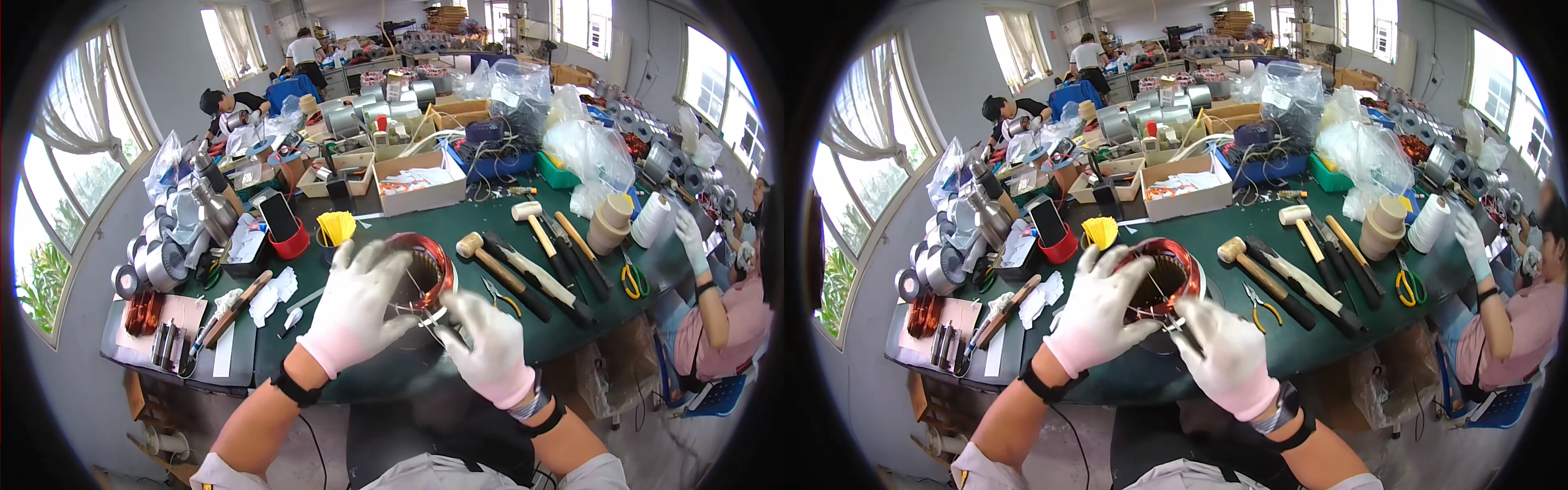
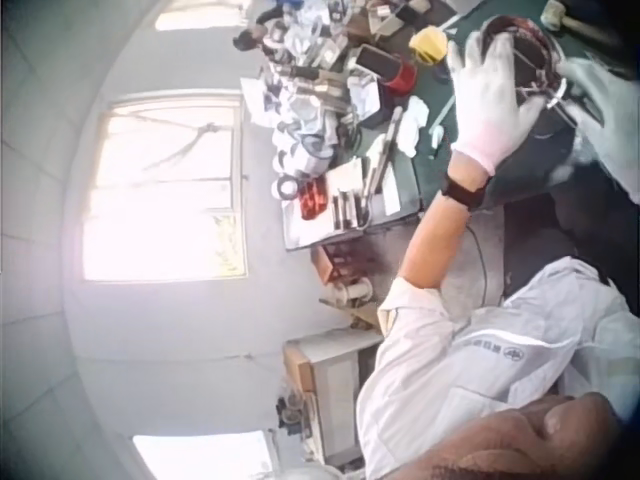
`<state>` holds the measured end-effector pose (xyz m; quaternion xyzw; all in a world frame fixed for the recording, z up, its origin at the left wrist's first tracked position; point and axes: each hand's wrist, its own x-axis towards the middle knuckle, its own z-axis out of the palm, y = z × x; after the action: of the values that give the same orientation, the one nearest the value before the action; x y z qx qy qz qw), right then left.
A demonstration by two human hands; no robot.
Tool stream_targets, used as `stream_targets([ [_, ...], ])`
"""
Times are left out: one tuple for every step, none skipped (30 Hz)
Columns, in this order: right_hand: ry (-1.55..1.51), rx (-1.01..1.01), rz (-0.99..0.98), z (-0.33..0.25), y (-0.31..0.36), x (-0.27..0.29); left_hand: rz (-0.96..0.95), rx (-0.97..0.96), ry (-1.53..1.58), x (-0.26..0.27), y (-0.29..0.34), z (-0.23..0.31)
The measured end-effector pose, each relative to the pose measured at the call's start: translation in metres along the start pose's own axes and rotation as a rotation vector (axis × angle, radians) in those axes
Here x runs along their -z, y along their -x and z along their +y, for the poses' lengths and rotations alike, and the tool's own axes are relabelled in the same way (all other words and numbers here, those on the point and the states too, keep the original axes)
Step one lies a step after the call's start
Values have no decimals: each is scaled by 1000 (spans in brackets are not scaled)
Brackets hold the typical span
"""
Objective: The person is wiring a motor stator using white thread and a tool.
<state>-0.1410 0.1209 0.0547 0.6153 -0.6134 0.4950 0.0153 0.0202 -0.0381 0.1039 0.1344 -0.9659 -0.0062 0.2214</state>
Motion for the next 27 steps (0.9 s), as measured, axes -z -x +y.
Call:
stream_targets([
  [-255,-97,6,-5,-9,2,134,22,-20,-1,2,7],
  [-488,-215,-95,-9,-21,3,125,38,-55,-3,5,12],
  [-745,-257,-193,-8,-35,0,231,-11,-52,-11,7,12],
  [-847,-414,-270,-11,-43,3,267,-54,-47,-17,10,9],
  [-961,-565,-360,-12,-49,4,301,-83,-56,-22,14,7],
  [-828,-618,-281,-12,-45,2,305,-79,-57,-27,18,5],
  [-824,-615,-287,-6,-32,-1,259,-30,144,-32,22,4],
  [-496,-403,-118,6,-11,-2,215,27,338,-33,26,3],
  [-174,-185,54,20,9,-3,164,67,332,-32,25,5],
  [-84,-192,25,31,25,0,172,62,333,-32,23,8],
  [25,-208,4,39,41,5,180,44,351,-36,19,12],
  [-21,-251,-16,41,49,-1,183,37,357,-38,19,12],
  [-82,-278,-40,38,49,-4,214,30,354,-40,21,11],
  [-239,-374,-55,21,40,-8,242,33,339,-40,27,8],
  [-390,-472,-66,4,30,-7,243,28,338,-41,29,7],
  [-585,-481,-9,-3,27,-10,242,32,318,-42,31,6],
  [-587,-471,-8,-10,26,-6,245,40,293,-41,33,5],
  [-659,-480,6,-16,25,2,286,9,304,-41,31,7],
  [-730,-489,19,-22,23,11,283,9,328,-44,29,7],
  [-833,-541,-28,-24,19,22,288,5,324,-46,30,6],
  [-692,-333,-100,-10,13,31,292,-10,335,-48,28,8],
  [-389,-102,-47,-7,3,39,300,-10,334,-48,26,11],
  [-96,126,4,-6,-9,43,295,-4,327,-47,27,12],
  [-76,240,46,-11,-19,50,293,3,323,-47,29,10],
  [-409,134,-8,-24,-16,65,297,14,318,-48,30,7],
  [-787,46,92,-45,-3,73,317,3,324,-50,30,6],
  [-1117,6,61,-60,15,90,335,-10,331,-49,31,7],
])
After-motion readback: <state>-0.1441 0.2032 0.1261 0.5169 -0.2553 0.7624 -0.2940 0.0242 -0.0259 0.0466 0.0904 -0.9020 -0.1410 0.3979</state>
